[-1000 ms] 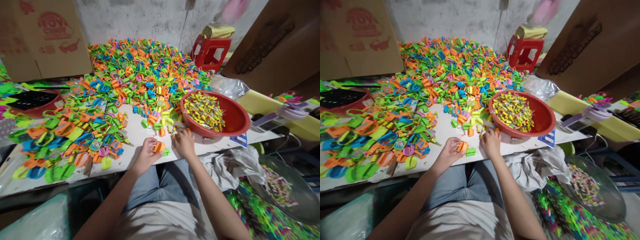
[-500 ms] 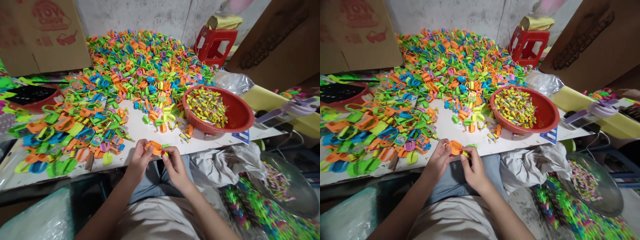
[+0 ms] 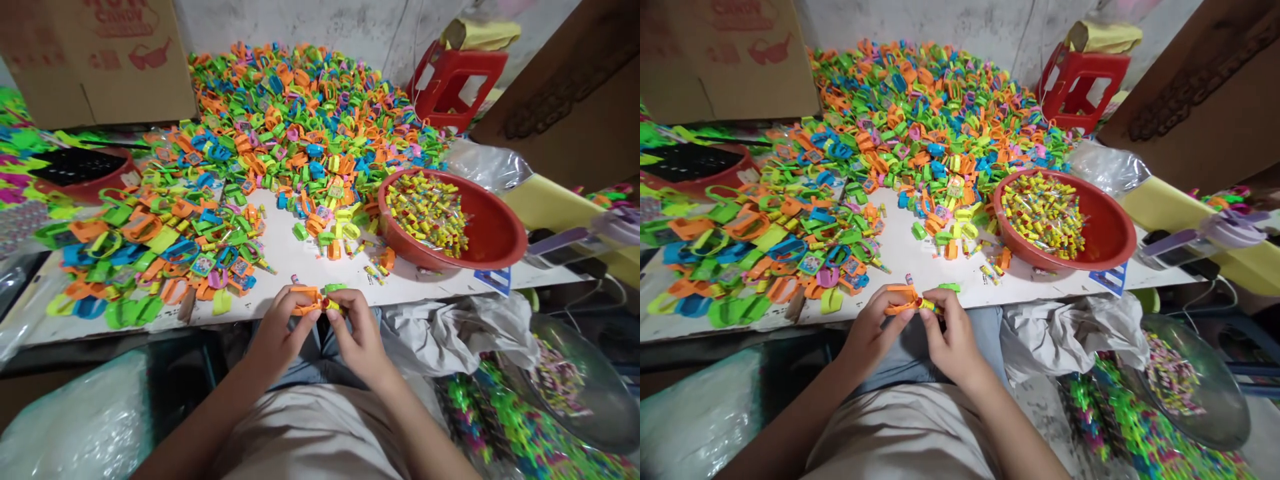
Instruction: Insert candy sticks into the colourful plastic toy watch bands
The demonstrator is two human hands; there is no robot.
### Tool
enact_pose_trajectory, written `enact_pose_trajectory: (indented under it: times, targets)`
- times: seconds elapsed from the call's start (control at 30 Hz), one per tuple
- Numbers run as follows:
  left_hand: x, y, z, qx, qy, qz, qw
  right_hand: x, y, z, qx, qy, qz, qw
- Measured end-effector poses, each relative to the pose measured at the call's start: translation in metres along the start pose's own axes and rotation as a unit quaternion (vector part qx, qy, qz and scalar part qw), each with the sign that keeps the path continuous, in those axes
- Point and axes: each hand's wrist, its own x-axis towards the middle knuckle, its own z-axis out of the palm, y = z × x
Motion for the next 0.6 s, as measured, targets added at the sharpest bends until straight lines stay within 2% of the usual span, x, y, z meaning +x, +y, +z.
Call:
enact_pose_trajectory:
  times: [0.2,0.47,0.6]
  targets:
    - [-0.0029,0.0020,-0.0021,-0.009,0.032,0.082,0.996,-0.0041,-0.0046,-0.0018,-0.034,-0.013,0.005,0.999]
    - [-0.0038,0.0036,-0.0041,0.004,0.066,0.093,0.993,-0.0075,-0.0042,0.0026,-0.112,-0.018,0.004,0.994]
    - [-0.0049,0.0047,-0.0043,0.007,0.066,0.090,0.994,-0.0105,-0.0019,0.0050,-0.080,0.005,-0.001,0.997]
